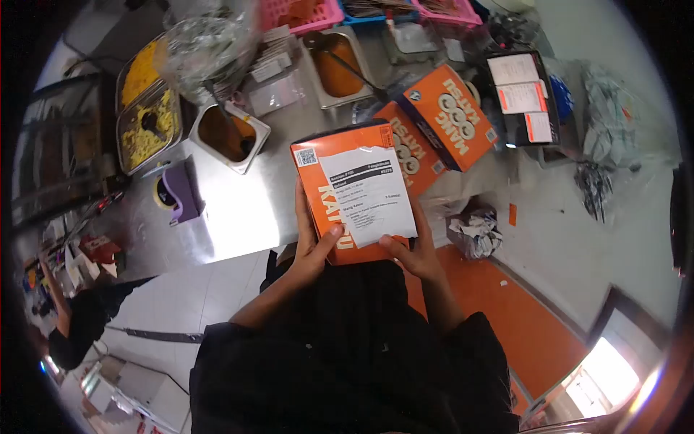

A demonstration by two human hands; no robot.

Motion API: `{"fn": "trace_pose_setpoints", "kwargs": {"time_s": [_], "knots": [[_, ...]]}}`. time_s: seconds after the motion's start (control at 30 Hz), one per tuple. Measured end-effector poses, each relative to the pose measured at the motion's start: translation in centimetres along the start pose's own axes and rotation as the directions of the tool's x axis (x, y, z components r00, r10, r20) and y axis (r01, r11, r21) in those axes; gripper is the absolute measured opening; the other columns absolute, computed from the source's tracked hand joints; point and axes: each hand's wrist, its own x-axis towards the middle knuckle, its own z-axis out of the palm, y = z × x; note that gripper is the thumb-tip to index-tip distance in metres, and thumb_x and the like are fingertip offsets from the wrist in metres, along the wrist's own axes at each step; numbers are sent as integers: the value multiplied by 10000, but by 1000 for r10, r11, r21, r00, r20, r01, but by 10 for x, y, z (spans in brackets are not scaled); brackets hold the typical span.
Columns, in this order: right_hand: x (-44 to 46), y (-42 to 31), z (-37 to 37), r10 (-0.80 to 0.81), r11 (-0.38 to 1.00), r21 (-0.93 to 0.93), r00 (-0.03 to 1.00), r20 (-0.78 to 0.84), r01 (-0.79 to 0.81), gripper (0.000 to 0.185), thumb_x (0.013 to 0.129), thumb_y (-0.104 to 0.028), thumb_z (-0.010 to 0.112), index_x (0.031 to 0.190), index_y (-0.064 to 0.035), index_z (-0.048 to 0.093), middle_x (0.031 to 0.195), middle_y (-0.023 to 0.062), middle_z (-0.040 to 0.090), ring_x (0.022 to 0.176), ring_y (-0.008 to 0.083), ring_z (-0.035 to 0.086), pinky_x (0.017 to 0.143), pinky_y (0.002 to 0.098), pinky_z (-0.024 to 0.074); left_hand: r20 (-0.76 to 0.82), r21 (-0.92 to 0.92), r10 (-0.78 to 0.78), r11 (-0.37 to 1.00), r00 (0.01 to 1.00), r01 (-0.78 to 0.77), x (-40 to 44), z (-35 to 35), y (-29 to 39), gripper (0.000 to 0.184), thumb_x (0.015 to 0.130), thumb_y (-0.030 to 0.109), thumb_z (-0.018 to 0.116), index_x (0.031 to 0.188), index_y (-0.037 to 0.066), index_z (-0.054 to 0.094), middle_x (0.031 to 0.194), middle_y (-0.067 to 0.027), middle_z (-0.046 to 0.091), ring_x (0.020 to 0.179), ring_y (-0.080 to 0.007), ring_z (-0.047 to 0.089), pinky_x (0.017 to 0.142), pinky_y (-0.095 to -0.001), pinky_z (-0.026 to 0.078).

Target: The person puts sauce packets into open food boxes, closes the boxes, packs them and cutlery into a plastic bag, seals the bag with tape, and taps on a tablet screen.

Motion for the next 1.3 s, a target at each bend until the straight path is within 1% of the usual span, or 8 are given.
{"fn": "trace_pose_setpoints", "kwargs": {"time_s": [0.13,0.37,0.47,0.57,0.83,0.97,1.13,1.3], "knots": [[-4,-17,-29,47,999,7,993,-110,-46,811,753,-134,701,1402,6,234,1363,184,368,1248,242,382,1034,377,295,49,35,161,986,986,-163,21,27,-10,820,886,99,518,1429,122,-95,1404,-180,208,1280,-260,323,1038,-398,294],[7,32,-81,267,943,249,948,-173,-220,922,704,-123,772,1395,-66,164,1274,159,414,1159,279,466,861,382,503,-57,-231,-14,973,998,0,65,57,-77,689,942,136,457,1419,78,-37,1331,-203,294,1223,-266,369,1036,-392,275],[1,42,-86,239,937,321,925,-294,-140,882,714,-72,752,1377,-63,171,1283,171,401,1138,299,489,827,379,534,57,77,143,986,988,-147,62,59,-87,734,927,235,513,1418,39,3,1318,-212,358,1187,-296,414,1026,-406,282],[4,51,-97,217,953,274,925,-311,-131,836,740,-51,725,1360,-61,163,1277,190,396,1087,298,531,780,358,556,269,867,137,397,953,-301,56,51,-79,737,869,337,586,1390,-5,192,1231,-200,468,1089,-299,479,958,-405,340],[15,59,-108,198,947,-204,951,-238,-248,703,755,-172,738,1252,-7,268,1081,172,542,773,211,638,631,283,540,305,948,-97,-65,947,-312,35,62,-92,416,733,271,659,1071,46,567,1037,-85,554,957,-239,509,818,-356,382],[8,63,-141,-82,516,-841,987,137,160,500,755,-242,730,1124,-24,471,1082,146,576,858,273,632,640,331,513,536,844,136,-70,833,-532,34,83,-65,261,747,213,643,966,78,598,947,-47,568,962,-227,507,826,-362,377],[24,72,-249,-155,18,-959,948,277,283,327,724,-303,692,982,-128,592,1066,58,578,890,245,582,623,357,499,274,960,140,18,951,-279,38,88,-50,281,741,240,666,962,83,591,917,-51,591,947,-237,531,842,-371,374],[72,8,-284,-320,-16,-873,824,467,488,166,721,-42,608,885,-73,611,977,60,604,813,247,562,650,350,482,127,991,14,34,992,-128,41,89,-31,263,836,290,598,966,61,582,921,-85,618,823,-252,581,805,-347,407]]}}
